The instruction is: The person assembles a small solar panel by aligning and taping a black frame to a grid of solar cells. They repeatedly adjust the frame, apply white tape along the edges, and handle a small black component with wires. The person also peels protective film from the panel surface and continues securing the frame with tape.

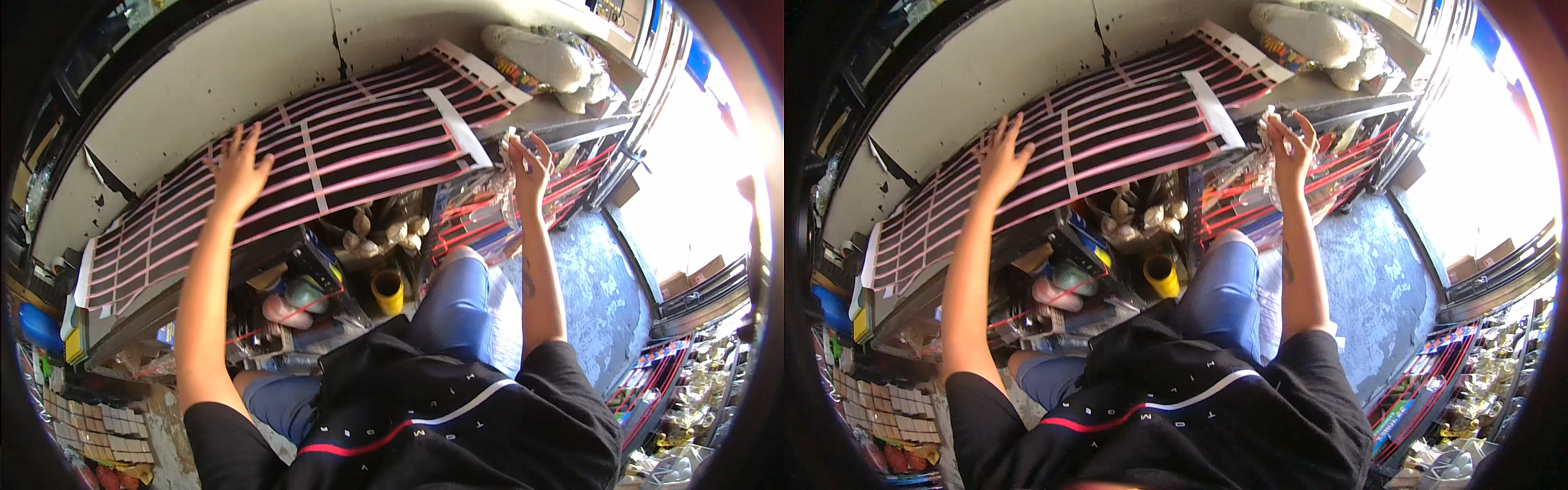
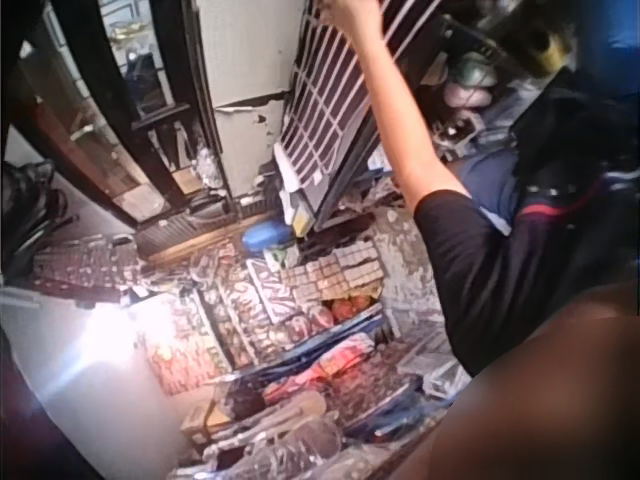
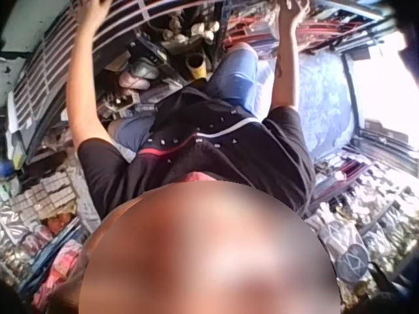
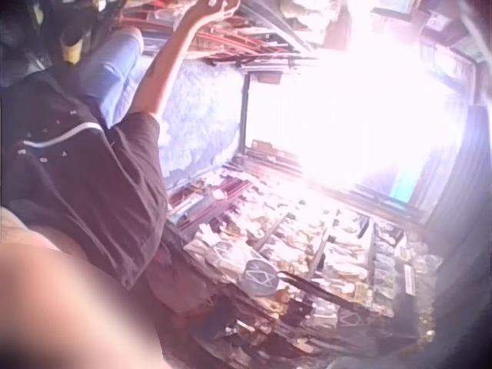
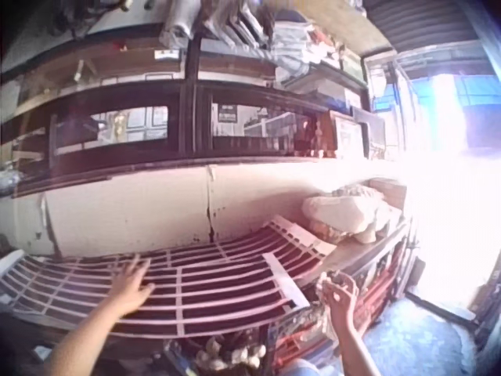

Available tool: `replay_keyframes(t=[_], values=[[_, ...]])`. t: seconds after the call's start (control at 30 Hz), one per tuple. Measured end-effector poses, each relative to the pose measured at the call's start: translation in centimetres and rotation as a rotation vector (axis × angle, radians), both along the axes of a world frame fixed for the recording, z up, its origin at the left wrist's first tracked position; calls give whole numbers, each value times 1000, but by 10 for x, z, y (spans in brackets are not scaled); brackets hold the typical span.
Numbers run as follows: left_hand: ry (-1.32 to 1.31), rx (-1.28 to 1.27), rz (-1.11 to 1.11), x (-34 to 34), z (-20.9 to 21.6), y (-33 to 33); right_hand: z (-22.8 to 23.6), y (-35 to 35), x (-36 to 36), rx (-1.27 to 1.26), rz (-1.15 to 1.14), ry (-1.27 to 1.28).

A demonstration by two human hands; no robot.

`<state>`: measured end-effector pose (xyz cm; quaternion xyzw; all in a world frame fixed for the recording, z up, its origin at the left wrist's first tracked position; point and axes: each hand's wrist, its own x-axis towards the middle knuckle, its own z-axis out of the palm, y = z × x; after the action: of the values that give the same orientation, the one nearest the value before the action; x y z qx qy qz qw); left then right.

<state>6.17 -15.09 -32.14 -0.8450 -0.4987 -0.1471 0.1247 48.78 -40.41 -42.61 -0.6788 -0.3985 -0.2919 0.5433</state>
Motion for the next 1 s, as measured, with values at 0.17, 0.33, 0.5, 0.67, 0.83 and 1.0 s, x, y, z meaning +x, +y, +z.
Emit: replay_keyframes(t=[0.17,0.33,0.5,0.67,0.83,1.0], values=[[-471,20,-841,93,10,-96,8,-10,-23,-56,-151,10],[-405,53,-1057,171,1,-147,40,-19,-64,40,89,-96],[-405,-270,-996,191,-9,-144,42,-19,-98,-142,625,357],[-551,-424,-1073,193,-2,-139,34,-8,-101,-57,513,89],[-554,-314,-1132,188,9,-140,30,2,-99,31,531,158],[-379,65,-1214,187,14,-138,31,10,-93,-23,509,159]])
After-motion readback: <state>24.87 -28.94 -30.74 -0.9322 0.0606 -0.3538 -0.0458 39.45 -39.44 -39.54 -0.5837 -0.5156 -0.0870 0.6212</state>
